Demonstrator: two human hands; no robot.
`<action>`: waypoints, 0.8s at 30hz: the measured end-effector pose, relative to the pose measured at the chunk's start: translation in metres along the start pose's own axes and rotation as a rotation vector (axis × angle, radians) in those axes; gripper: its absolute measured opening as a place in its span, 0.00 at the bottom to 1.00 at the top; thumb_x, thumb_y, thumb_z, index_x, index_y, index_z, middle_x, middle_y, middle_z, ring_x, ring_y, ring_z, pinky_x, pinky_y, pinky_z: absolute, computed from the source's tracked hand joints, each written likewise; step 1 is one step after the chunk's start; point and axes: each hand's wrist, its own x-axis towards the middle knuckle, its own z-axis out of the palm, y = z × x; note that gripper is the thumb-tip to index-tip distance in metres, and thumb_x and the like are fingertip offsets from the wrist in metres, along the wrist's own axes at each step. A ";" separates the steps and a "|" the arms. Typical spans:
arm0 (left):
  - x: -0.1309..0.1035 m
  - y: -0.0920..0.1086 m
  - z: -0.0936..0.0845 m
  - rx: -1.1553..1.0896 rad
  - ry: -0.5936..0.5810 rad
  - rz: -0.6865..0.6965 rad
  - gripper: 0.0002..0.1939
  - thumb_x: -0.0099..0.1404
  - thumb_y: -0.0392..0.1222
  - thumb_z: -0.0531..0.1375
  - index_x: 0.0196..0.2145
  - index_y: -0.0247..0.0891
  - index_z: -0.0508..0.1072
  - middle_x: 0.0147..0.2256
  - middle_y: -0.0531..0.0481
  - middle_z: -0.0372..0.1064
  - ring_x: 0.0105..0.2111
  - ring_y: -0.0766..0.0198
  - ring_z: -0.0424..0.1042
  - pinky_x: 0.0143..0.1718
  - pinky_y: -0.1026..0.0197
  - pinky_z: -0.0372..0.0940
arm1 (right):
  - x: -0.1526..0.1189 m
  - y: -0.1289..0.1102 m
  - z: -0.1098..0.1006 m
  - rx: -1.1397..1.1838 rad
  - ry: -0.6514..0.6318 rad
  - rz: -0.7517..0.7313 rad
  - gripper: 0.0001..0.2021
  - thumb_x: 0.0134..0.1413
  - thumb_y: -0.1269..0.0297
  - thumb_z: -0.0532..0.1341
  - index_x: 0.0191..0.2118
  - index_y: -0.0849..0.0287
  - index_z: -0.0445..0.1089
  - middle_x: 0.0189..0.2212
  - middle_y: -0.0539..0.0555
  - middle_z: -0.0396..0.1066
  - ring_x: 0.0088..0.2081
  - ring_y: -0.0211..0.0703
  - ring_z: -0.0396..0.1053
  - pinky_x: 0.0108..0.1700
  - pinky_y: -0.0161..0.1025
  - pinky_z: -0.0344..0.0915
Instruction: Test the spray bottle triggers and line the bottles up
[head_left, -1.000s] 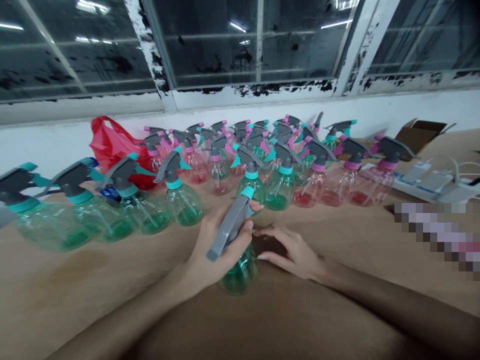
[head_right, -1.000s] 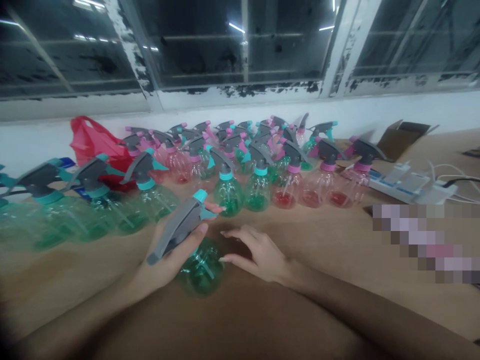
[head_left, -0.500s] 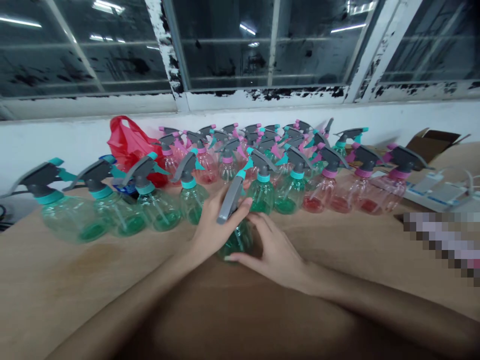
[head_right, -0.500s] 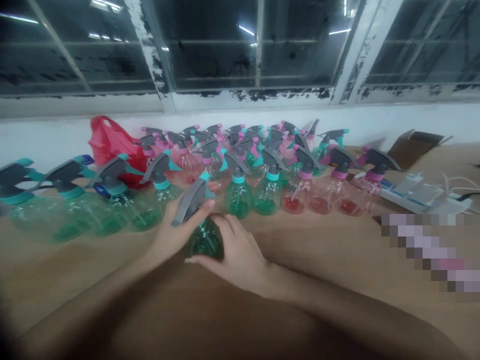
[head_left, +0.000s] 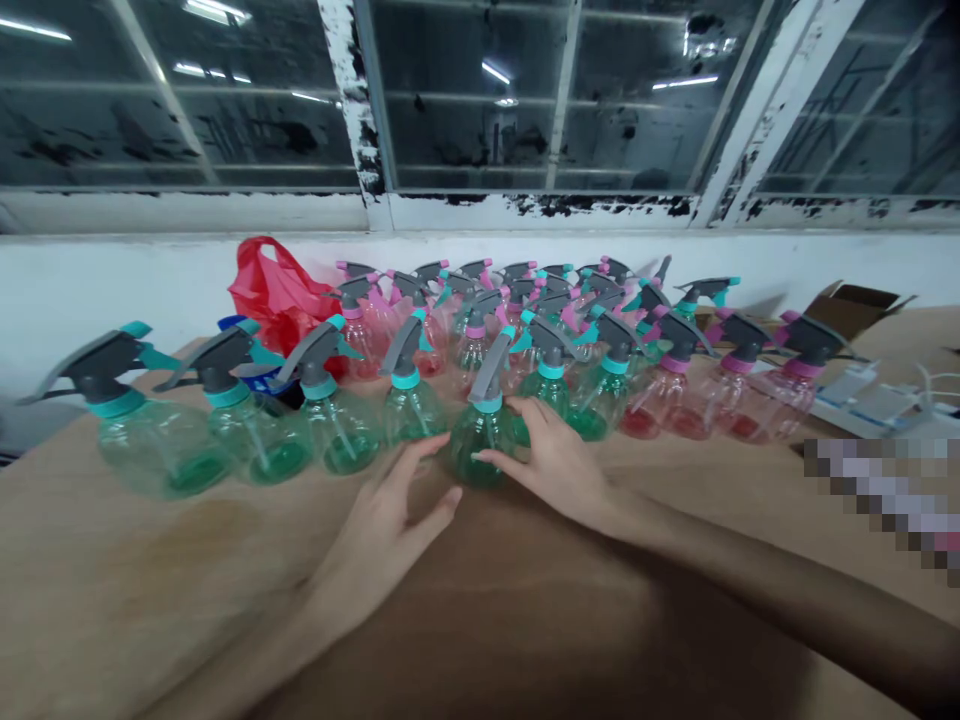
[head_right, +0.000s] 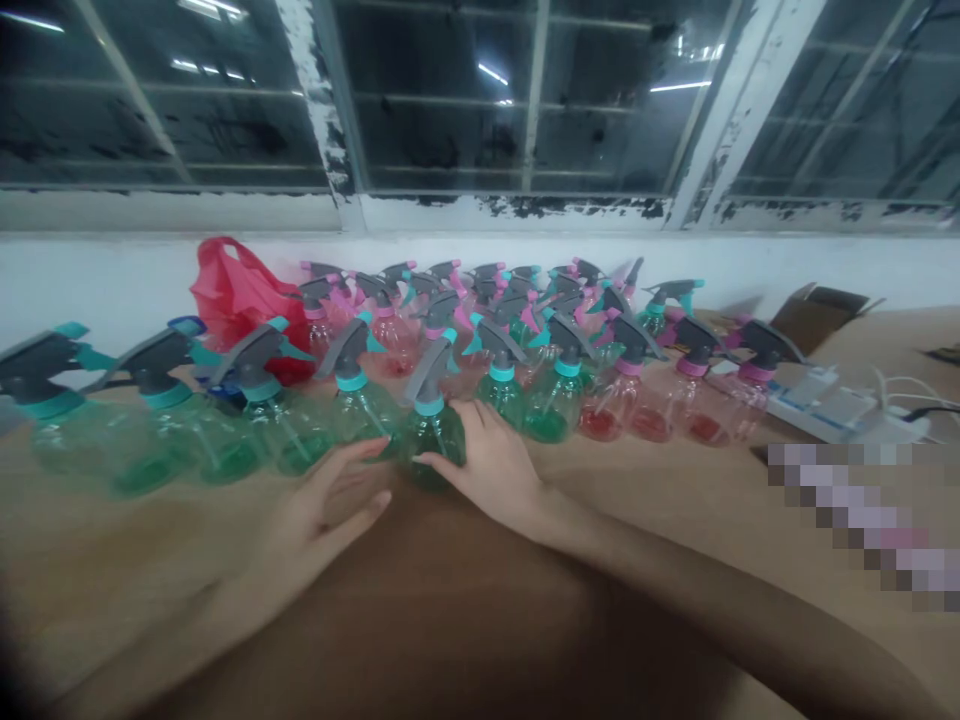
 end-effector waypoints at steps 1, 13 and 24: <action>-0.008 -0.005 -0.001 -0.014 -0.048 -0.033 0.19 0.67 0.49 0.54 0.54 0.49 0.60 0.55 0.48 0.65 0.51 0.51 0.68 0.43 0.51 0.69 | 0.003 0.000 0.000 -0.044 -0.004 -0.004 0.27 0.53 0.45 0.58 0.51 0.61 0.60 0.45 0.64 0.69 0.48 0.59 0.67 0.47 0.55 0.67; -0.035 -0.024 0.005 -0.083 -0.178 -0.051 0.09 0.66 0.43 0.52 0.43 0.47 0.69 0.40 0.53 0.75 0.36 0.60 0.75 0.37 0.58 0.69 | 0.030 0.000 0.007 -0.337 -0.008 -0.018 0.27 0.53 0.42 0.57 0.48 0.61 0.61 0.39 0.65 0.71 0.43 0.61 0.71 0.33 0.50 0.72; -0.017 -0.022 0.010 -0.087 -0.207 -0.018 0.08 0.66 0.40 0.52 0.42 0.45 0.69 0.38 0.54 0.75 0.35 0.61 0.74 0.33 0.61 0.66 | 0.030 -0.005 0.002 -0.317 -0.033 0.021 0.27 0.53 0.48 0.60 0.52 0.63 0.62 0.43 0.65 0.72 0.45 0.60 0.71 0.36 0.50 0.71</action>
